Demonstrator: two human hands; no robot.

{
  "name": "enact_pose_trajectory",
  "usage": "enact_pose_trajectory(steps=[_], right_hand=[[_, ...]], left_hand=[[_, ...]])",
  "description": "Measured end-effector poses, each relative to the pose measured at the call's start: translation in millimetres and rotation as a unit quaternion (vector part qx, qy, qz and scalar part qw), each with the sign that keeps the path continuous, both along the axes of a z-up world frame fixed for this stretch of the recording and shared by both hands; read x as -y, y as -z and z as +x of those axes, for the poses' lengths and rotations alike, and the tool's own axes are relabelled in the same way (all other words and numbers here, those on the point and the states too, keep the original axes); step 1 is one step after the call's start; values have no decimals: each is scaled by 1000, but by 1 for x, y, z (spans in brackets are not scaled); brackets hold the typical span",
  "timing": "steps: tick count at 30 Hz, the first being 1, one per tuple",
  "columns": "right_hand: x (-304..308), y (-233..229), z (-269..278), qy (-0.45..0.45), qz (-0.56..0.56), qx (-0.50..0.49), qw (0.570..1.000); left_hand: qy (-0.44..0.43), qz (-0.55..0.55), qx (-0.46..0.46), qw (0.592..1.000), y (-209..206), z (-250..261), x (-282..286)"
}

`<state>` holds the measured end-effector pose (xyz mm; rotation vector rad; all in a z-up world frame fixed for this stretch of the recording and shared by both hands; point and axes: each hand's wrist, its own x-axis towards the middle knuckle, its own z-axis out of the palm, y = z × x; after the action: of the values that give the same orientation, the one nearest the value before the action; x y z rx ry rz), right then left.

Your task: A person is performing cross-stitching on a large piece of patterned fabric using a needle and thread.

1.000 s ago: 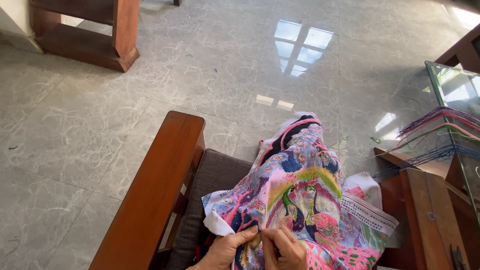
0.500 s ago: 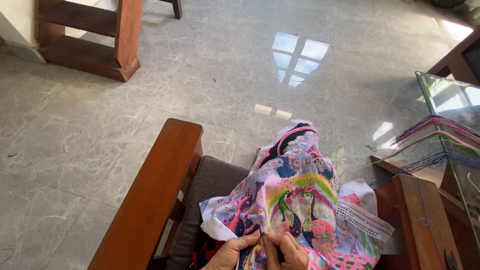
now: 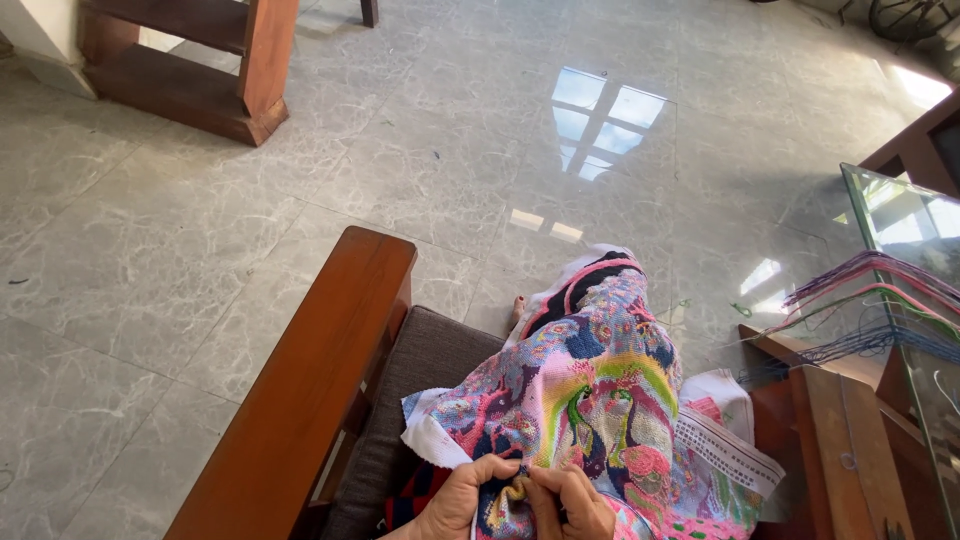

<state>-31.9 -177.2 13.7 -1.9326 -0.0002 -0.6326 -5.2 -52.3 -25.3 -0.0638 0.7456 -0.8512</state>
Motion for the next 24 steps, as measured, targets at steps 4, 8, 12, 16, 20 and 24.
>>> enact_pose_trajectory(steps=[4, 8, 12, 16, 20, 24], right_hand=[[2, 4, 0, 15, -25, -9, 1000], [3, 8, 1, -14, -25, 26, 999], [12, 19, -1, 14, -60, -11, 998], [15, 10, 4, 25, -36, -32, 999], [30, -21, 23, -208, -76, -44, 974], [43, 0, 52, -371, -198, 90, 903]], left_hand=[[5, 7, -24, 1000, 6, 3, 1], [3, 24, -6, 1000, 25, 3, 3], [14, 47, 13, 999, 9, 3, 2], [1, 85, 32, 996, -6, 0, -1], [-3, 181, 139, 974, -72, 0, -29], [7, 279, 181, 943, -82, 1, -45]])
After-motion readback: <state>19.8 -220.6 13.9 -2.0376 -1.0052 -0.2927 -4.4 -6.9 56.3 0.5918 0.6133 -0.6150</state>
